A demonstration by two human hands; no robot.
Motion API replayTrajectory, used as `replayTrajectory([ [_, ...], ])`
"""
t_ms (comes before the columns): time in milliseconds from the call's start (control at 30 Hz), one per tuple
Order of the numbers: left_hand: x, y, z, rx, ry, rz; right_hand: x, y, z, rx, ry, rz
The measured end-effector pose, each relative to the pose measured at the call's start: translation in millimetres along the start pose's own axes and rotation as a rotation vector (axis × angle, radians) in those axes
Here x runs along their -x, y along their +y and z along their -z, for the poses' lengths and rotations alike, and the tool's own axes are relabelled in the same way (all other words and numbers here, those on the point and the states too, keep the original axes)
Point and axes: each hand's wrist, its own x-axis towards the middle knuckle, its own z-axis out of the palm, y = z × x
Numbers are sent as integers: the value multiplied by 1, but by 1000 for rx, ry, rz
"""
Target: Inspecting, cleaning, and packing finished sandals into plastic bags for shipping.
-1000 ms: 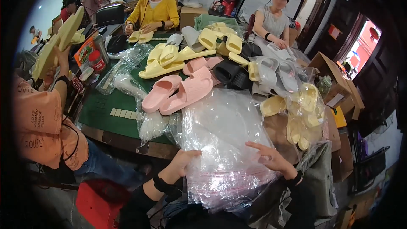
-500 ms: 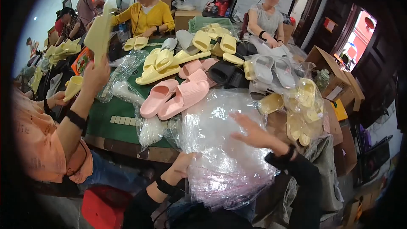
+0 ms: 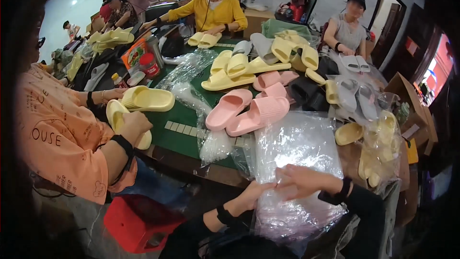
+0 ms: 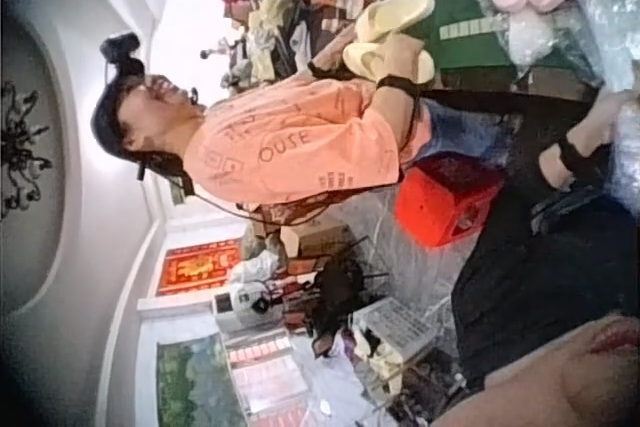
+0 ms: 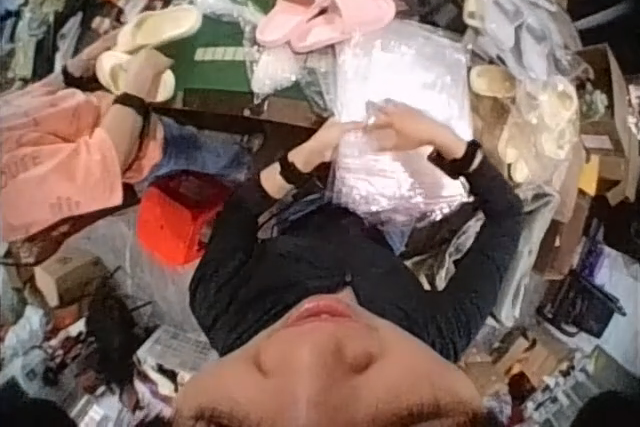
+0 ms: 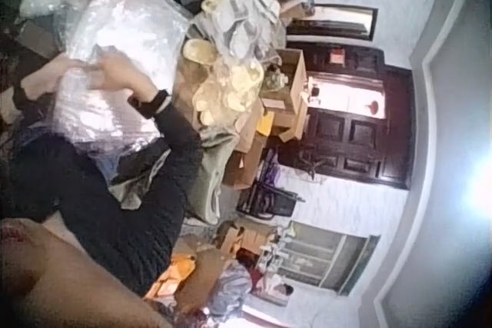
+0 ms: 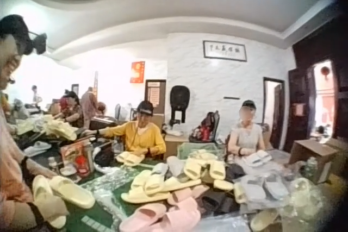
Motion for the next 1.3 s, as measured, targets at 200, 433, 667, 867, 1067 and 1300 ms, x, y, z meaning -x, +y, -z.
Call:
replayTrajectory([
  [200,-1,-1,8,128,-2,-54,-85,19,72,264,748,-340],
  [433,-14,-21,14,92,6,-93,-162,69,71,316,510,-679],
  [667,-10,-18,18,18,115,-70,-187,56,91,409,887,-564],
  [867,-7,-13,14,-64,138,-113,-189,28,144,-56,951,-563],
  [1067,-6,-11,10,-28,136,-90,-184,65,115,-51,620,-217],
  [1300,-5,-14,7,209,-73,-144,-91,32,86,325,756,-305],
])
